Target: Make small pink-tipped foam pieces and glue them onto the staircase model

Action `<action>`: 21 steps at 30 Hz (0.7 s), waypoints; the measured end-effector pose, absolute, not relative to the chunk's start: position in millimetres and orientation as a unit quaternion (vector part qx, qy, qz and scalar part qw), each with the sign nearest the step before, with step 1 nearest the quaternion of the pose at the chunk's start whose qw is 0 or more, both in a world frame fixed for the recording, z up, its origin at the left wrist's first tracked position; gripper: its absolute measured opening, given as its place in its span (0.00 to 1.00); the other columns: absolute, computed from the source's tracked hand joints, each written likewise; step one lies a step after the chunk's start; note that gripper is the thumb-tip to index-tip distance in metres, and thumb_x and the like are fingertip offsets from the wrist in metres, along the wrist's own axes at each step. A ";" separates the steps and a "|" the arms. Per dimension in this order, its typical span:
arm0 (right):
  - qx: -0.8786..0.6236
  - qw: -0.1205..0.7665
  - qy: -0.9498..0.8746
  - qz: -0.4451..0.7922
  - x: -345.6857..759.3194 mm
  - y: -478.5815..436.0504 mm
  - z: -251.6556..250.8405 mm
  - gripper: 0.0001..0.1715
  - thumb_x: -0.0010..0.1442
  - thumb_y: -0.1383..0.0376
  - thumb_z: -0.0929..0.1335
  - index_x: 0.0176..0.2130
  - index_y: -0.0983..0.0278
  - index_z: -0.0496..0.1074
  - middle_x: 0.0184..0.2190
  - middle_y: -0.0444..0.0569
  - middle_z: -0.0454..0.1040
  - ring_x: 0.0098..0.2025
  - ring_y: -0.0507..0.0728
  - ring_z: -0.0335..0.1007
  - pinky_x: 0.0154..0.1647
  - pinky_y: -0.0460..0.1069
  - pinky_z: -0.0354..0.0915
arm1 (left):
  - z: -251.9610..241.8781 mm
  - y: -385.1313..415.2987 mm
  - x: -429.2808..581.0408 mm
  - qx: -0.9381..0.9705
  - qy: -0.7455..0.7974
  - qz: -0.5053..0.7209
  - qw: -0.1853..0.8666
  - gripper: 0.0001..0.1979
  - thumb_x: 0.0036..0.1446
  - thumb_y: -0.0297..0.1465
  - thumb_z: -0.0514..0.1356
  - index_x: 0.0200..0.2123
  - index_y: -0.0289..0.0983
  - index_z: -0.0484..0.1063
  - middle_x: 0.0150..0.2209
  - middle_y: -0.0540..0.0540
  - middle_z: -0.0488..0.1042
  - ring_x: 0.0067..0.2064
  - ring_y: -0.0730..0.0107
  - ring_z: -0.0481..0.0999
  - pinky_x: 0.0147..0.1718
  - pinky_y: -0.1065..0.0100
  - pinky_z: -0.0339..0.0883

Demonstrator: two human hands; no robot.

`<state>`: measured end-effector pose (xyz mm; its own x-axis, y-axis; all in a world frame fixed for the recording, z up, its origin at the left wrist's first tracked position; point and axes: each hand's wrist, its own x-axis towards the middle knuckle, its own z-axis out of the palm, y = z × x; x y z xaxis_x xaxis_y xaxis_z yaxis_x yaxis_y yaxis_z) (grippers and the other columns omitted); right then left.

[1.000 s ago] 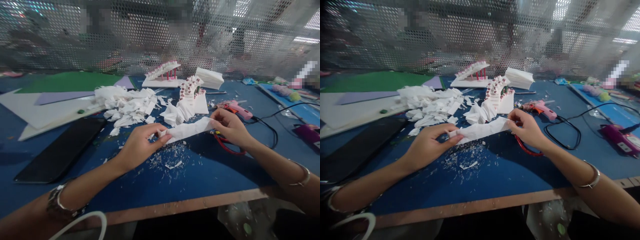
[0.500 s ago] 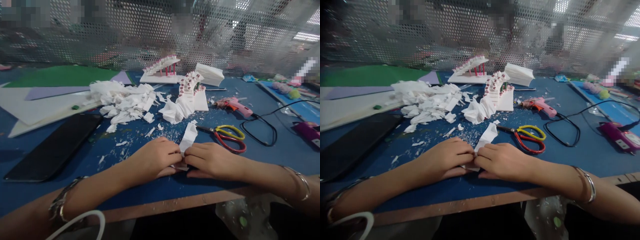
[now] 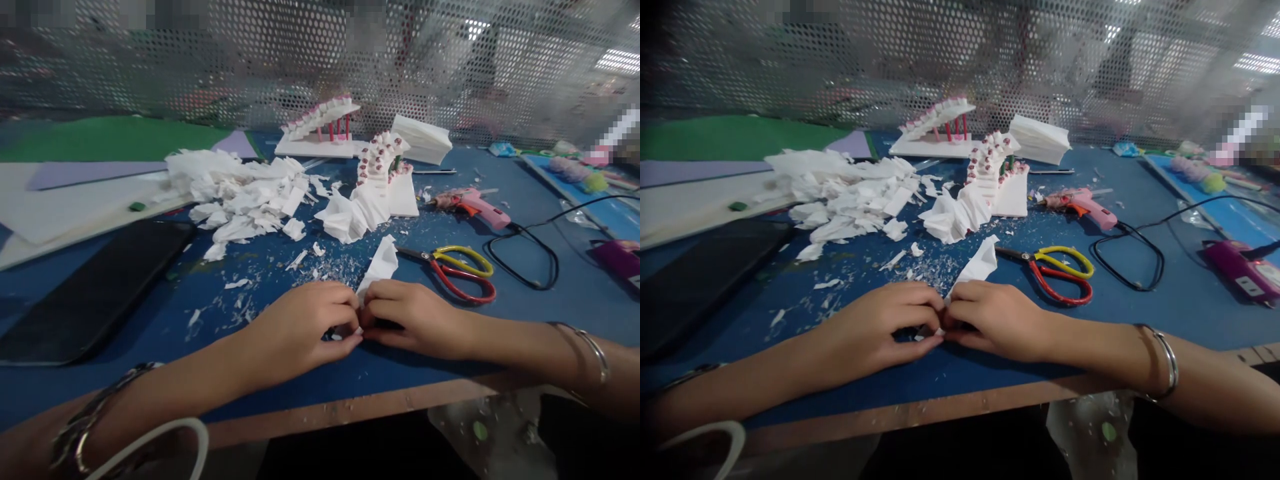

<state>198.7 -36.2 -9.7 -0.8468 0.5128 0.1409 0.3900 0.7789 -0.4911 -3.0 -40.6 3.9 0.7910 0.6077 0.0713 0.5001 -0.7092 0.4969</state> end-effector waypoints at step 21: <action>-0.294 0.157 -0.919 0.210 189.0 -40.1 -12.9 0.02 0.50 0.69 0.65 0.29 0.66 0.68 0.31 0.47 0.66 0.32 0.50 0.62 0.32 0.43 0.60 | 6.2 -35.2 -10.2 0.951 0.263 0.083 0.139 0.06 0.56 0.34 0.54 0.34 0.37 0.65 0.37 0.48 0.70 0.39 0.68 0.67 0.40 0.65 0.54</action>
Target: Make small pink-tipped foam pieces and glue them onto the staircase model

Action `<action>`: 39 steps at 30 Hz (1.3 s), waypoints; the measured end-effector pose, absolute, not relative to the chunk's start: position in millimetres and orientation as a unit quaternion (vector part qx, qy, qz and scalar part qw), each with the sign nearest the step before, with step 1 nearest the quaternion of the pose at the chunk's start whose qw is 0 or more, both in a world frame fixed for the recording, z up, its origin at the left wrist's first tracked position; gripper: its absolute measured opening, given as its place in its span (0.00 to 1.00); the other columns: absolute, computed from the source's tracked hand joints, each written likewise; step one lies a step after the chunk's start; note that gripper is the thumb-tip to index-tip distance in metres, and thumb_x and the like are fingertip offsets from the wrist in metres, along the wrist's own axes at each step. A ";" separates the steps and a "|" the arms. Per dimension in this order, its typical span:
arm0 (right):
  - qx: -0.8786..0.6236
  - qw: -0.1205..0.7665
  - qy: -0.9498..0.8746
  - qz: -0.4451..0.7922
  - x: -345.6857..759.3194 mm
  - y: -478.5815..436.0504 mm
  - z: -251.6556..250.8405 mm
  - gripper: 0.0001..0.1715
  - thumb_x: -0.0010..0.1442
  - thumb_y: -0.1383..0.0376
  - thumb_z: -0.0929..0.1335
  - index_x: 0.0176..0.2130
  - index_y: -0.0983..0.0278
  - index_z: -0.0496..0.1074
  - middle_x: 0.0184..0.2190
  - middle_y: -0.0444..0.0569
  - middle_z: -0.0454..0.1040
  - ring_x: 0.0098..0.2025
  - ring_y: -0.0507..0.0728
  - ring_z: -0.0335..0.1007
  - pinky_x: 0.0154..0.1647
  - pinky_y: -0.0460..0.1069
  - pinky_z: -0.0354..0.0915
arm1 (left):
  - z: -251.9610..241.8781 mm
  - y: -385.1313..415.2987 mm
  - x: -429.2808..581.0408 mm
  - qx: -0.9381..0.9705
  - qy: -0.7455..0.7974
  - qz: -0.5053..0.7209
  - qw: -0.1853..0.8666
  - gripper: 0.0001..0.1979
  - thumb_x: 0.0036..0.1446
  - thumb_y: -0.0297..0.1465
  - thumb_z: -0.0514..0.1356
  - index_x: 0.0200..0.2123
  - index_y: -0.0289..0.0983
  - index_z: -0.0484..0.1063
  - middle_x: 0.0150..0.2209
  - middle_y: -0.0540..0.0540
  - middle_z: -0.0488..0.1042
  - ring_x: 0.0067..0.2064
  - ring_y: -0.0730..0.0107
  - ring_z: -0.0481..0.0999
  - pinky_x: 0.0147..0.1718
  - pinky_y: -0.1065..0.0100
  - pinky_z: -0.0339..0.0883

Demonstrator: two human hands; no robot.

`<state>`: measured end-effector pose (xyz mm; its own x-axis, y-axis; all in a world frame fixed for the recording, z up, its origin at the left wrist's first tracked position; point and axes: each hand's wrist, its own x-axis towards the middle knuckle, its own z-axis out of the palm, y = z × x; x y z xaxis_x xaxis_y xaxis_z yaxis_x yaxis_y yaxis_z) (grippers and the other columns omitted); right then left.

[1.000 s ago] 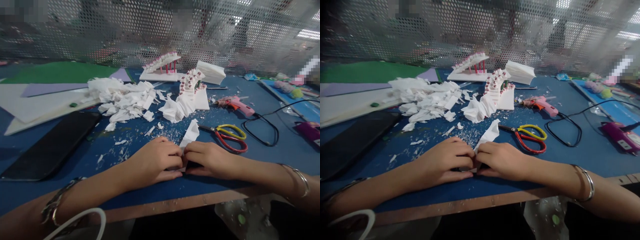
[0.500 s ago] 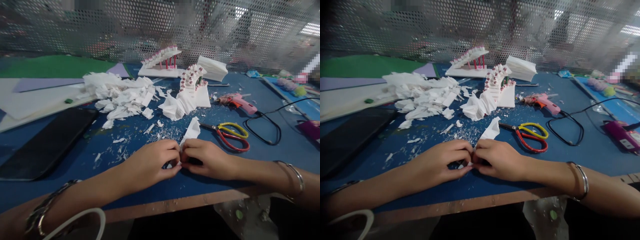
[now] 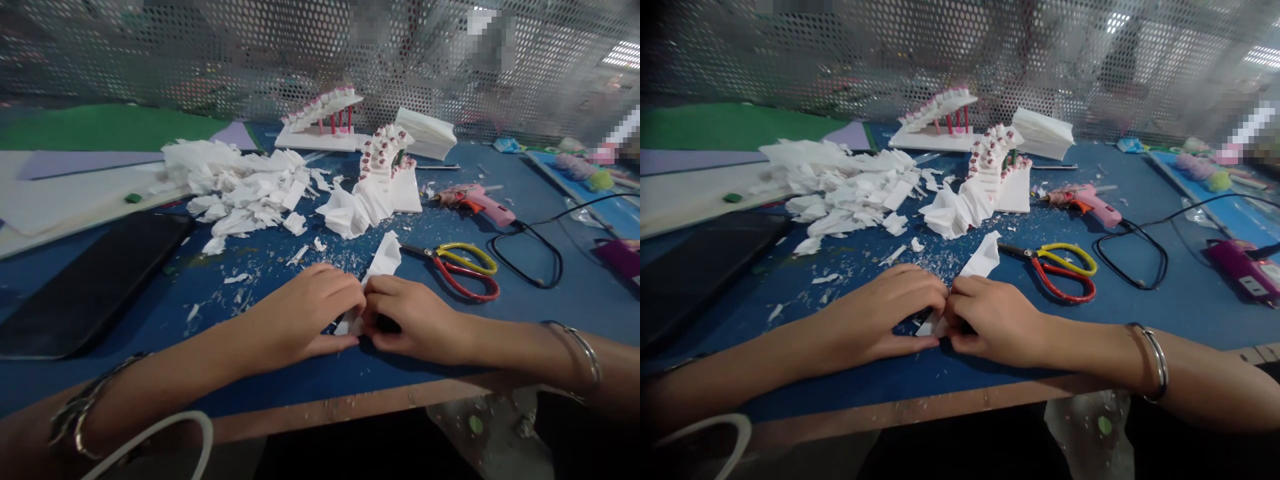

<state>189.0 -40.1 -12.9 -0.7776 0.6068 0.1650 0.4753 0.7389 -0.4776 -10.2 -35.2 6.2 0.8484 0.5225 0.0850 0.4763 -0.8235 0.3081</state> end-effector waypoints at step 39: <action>-0.138 0.165 -0.972 -0.097 198.1 -42.5 -0.3 0.13 0.62 0.69 0.58 0.28 0.65 0.66 0.28 0.45 0.68 0.29 0.50 0.58 0.27 0.47 0.52 | 2.2 -36.8 -12.6 0.973 0.143 0.166 -0.074 0.11 0.58 0.25 0.49 0.27 0.36 0.68 0.26 0.52 0.71 0.28 0.74 0.67 0.42 0.66 0.56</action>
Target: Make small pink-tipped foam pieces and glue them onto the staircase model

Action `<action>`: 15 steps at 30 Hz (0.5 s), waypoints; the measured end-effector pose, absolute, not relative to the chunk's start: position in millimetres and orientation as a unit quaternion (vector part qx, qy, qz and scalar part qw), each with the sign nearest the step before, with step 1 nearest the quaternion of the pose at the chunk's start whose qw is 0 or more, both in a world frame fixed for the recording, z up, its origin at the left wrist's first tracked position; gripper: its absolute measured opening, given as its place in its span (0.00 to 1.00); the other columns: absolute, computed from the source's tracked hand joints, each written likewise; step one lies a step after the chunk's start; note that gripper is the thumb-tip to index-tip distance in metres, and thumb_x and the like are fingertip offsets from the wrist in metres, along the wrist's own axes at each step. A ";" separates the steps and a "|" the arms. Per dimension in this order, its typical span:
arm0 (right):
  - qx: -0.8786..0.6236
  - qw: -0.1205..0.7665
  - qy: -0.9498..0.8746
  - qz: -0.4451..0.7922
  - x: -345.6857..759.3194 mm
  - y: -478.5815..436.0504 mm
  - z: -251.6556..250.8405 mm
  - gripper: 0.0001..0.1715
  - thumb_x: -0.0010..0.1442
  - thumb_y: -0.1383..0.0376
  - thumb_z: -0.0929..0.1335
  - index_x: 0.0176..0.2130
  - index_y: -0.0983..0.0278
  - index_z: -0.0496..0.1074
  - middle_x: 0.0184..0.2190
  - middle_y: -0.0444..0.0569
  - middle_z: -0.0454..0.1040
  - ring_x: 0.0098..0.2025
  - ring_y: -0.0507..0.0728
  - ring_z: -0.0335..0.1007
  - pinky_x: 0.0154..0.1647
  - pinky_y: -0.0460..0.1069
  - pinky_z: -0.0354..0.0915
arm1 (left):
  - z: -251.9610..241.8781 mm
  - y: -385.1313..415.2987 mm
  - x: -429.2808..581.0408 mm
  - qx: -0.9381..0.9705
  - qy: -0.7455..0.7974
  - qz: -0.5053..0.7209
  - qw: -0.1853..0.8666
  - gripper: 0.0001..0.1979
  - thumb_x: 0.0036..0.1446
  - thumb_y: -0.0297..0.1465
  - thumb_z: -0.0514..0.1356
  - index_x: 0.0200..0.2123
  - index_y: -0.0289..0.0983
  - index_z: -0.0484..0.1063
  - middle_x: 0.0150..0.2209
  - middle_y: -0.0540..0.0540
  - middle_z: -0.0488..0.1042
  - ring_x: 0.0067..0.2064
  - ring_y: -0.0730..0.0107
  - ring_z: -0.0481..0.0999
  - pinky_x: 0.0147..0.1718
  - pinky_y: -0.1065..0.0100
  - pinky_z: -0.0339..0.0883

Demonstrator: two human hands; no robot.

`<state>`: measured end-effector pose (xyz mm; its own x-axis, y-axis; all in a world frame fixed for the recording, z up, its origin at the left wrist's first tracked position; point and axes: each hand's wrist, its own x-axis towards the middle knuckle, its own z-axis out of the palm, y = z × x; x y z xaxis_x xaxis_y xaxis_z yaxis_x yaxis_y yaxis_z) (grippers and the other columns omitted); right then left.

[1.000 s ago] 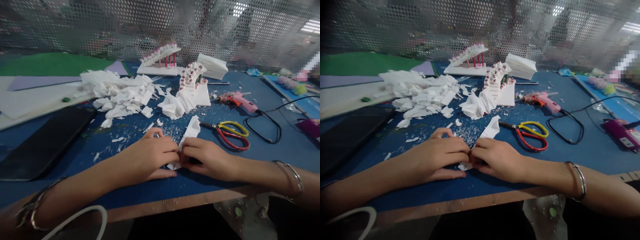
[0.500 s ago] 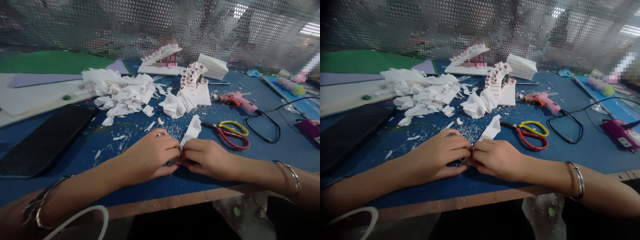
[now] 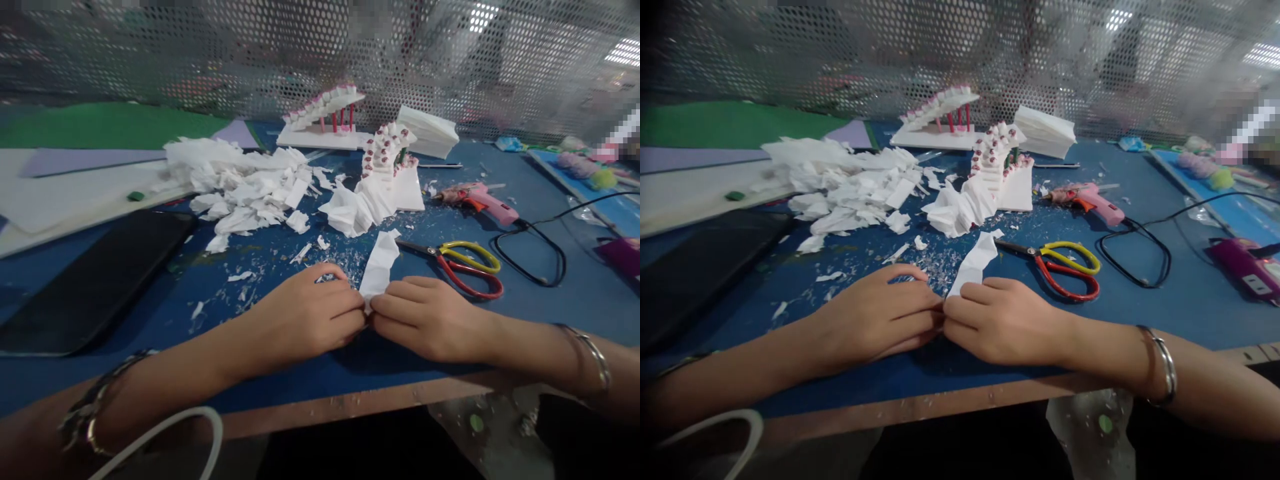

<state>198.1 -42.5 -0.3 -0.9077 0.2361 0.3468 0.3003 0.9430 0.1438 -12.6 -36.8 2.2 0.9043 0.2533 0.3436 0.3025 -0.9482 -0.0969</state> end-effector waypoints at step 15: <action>-0.248 0.111 -0.953 0.132 200.6 -40.6 -6.0 0.10 0.60 0.62 0.62 0.34 0.66 0.68 0.32 0.47 0.69 0.33 0.50 0.64 0.33 0.44 0.60 | -7.6 -42.7 -4.7 -0.937 -0.279 -0.160 -0.134 0.08 0.57 0.30 0.53 0.28 0.37 0.69 0.29 0.52 0.72 0.33 0.73 0.69 0.44 0.64 0.54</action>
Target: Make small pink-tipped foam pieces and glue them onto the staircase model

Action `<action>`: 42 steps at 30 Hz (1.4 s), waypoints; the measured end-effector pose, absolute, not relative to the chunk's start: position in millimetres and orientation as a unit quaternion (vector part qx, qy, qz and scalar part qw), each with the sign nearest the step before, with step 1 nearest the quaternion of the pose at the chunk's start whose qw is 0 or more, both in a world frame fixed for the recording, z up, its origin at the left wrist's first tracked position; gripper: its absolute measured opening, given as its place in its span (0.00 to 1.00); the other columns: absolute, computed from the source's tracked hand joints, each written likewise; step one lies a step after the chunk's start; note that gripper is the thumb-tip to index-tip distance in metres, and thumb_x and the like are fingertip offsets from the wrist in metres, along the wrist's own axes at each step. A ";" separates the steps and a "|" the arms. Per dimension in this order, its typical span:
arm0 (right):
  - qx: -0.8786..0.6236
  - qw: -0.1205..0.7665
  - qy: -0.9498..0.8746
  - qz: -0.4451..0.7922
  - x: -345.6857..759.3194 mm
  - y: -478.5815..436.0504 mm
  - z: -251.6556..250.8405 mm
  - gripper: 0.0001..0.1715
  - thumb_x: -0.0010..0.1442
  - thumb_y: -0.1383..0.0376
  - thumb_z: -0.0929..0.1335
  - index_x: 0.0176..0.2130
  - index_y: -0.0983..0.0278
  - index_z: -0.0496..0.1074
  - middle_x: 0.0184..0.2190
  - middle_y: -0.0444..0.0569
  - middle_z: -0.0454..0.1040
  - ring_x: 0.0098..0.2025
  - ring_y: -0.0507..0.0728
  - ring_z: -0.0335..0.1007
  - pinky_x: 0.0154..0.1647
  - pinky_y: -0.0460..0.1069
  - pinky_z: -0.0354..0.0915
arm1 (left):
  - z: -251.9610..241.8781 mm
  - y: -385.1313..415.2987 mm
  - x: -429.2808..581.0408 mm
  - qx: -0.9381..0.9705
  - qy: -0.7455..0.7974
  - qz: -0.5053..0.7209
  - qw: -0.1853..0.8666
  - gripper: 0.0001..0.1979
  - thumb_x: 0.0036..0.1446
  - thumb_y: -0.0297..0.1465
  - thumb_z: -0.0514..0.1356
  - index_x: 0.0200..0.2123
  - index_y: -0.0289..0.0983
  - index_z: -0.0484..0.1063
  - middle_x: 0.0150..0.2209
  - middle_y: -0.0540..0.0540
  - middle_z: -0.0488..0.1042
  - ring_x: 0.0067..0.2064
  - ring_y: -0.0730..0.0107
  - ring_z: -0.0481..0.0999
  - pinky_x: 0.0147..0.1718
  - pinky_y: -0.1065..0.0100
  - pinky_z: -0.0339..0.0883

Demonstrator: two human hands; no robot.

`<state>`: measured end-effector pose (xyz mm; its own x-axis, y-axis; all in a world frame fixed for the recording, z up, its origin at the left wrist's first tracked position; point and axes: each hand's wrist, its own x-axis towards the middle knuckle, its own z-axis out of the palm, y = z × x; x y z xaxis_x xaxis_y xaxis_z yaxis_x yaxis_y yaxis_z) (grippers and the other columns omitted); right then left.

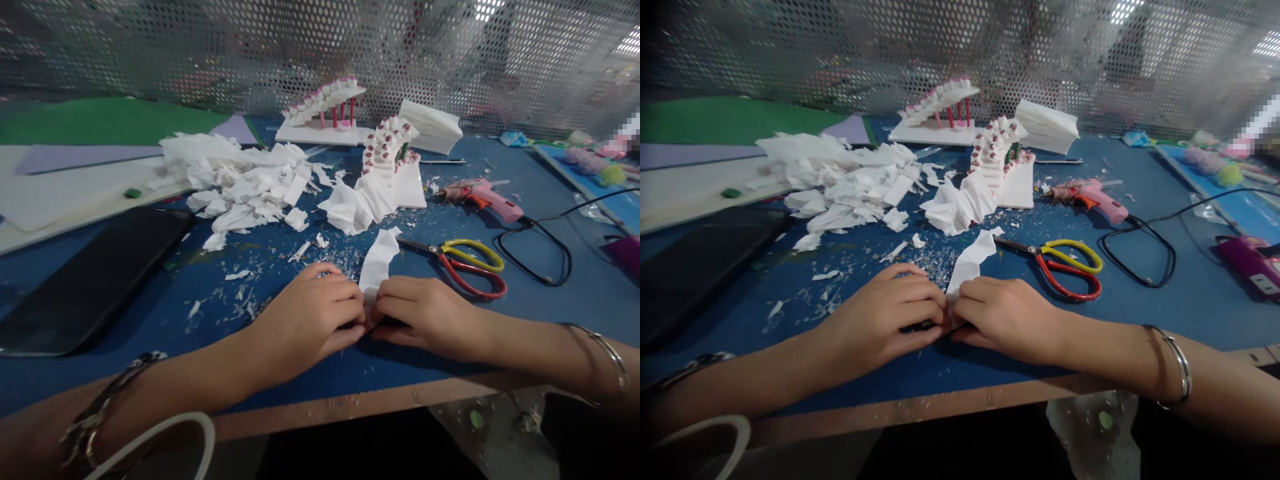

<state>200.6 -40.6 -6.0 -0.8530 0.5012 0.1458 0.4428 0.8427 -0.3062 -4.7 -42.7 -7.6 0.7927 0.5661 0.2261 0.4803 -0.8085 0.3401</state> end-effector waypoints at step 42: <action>-0.284 0.265 -0.902 0.190 201.3 -35.6 -9.5 0.03 0.57 0.69 0.63 0.34 0.66 0.66 0.31 0.46 0.69 0.34 0.48 0.64 0.35 0.43 0.61 | -2.0 -42.1 2.1 0.894 0.357 0.190 0.194 0.06 0.57 0.27 0.53 0.30 0.35 0.69 0.29 0.50 0.70 0.31 0.74 0.68 0.31 0.74 0.61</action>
